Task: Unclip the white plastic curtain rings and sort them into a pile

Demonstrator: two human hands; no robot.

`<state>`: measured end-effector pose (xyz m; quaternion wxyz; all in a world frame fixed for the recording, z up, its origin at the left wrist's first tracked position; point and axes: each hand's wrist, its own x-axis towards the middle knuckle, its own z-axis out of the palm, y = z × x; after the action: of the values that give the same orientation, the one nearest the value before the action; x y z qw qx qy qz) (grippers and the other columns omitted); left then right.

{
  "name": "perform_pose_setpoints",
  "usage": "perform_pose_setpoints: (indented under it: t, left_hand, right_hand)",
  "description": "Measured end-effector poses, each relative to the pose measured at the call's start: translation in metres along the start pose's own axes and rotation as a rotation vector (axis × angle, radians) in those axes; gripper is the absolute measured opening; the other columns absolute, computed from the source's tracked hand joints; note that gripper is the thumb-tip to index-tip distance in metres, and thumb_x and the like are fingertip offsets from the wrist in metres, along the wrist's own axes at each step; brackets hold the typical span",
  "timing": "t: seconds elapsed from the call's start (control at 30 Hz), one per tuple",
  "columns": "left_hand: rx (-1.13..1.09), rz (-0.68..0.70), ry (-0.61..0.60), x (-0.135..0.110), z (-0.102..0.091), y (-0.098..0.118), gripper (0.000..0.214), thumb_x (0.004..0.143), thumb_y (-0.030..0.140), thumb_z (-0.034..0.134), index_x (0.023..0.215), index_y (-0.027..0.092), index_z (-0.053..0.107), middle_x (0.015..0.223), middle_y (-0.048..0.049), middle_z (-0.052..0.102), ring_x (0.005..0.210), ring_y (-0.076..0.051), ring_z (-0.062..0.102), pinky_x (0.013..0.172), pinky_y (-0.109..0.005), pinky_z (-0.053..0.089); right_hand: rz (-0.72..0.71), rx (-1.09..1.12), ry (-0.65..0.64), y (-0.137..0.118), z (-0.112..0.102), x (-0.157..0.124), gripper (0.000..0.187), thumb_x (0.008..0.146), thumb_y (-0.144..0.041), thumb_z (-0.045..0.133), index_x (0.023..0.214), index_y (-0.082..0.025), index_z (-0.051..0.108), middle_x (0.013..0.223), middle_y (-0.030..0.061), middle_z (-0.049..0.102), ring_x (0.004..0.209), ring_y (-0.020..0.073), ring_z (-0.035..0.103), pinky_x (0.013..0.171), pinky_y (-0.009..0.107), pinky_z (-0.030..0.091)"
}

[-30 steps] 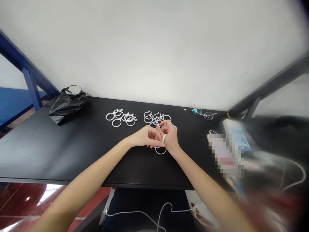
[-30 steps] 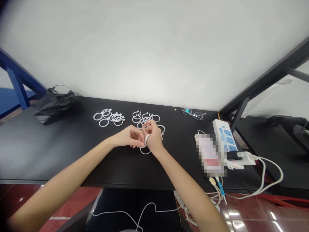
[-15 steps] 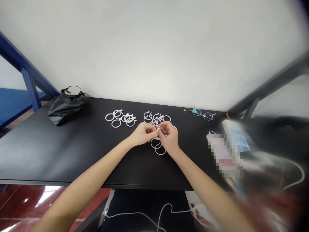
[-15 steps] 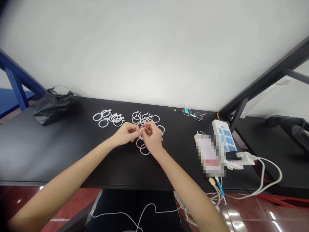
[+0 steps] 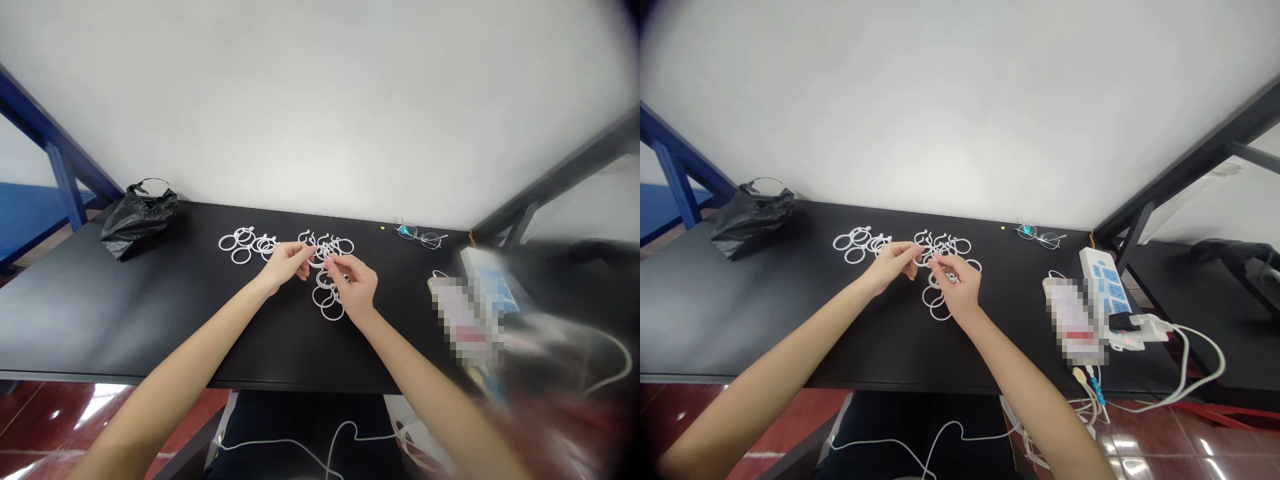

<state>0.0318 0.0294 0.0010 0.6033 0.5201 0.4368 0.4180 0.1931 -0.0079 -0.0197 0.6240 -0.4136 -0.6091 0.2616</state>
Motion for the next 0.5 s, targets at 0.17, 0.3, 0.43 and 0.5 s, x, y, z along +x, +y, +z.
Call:
perform_pose_setpoints:
  t: [0.17,0.3,0.43,0.5]
  left_hand:
    - [0.099,0.140,-0.023,-0.008,0.013,-0.007,0.044,0.090,0.059,0.049,0.091,0.016,0.057,0.060,0.0031,0.055,0.043,-0.009,0.054,0.040,-0.019,0.045]
    - [0.241,0.291,-0.038,-0.014,0.016,-0.011,0.044,0.093,0.057,0.045,0.089,0.016,0.059,0.057,0.0038,0.053,0.044,-0.007,0.051,0.046,-0.019,0.043]
    - [0.300,0.344,0.016,-0.014,0.014,-0.010,0.040,0.092,0.054,0.048,0.088,0.016,0.060,0.061,0.0016,0.058,0.050,-0.009,0.055,0.051,-0.020,0.044]
    - [0.293,0.331,0.053,-0.013,0.014,-0.009,0.042,0.092,0.055,0.047,0.083,0.016,0.060,0.059,0.0016,0.057,0.050,-0.009,0.054,0.050,-0.020,0.043]
  right_hand:
    - [0.002,-0.012,-0.059,-0.001,-0.001,0.000,0.008,0.084,-0.030,0.068,0.085,-0.024,0.074,0.079,0.0027,0.072,0.065,0.0178,0.068,0.064,0.035,0.060]
    - [0.053,0.019,-0.115,-0.004,0.000,-0.001,0.010,0.085,-0.032,0.067,0.083,-0.023,0.073,0.075,0.0020,0.071,0.064,0.0174,0.068,0.063,0.033,0.060]
    - [0.133,0.106,-0.122,-0.003,0.003,-0.003,0.010,0.085,-0.033,0.068,0.085,-0.025,0.074,0.078,0.0017,0.073,0.065,0.0174,0.069,0.063,0.033,0.061]
    - [0.146,0.132,-0.141,-0.002,0.004,-0.003,0.012,0.086,-0.033,0.067,0.091,-0.026,0.075,0.083,0.0018,0.074,0.067,0.0173,0.070,0.065,0.033,0.062]
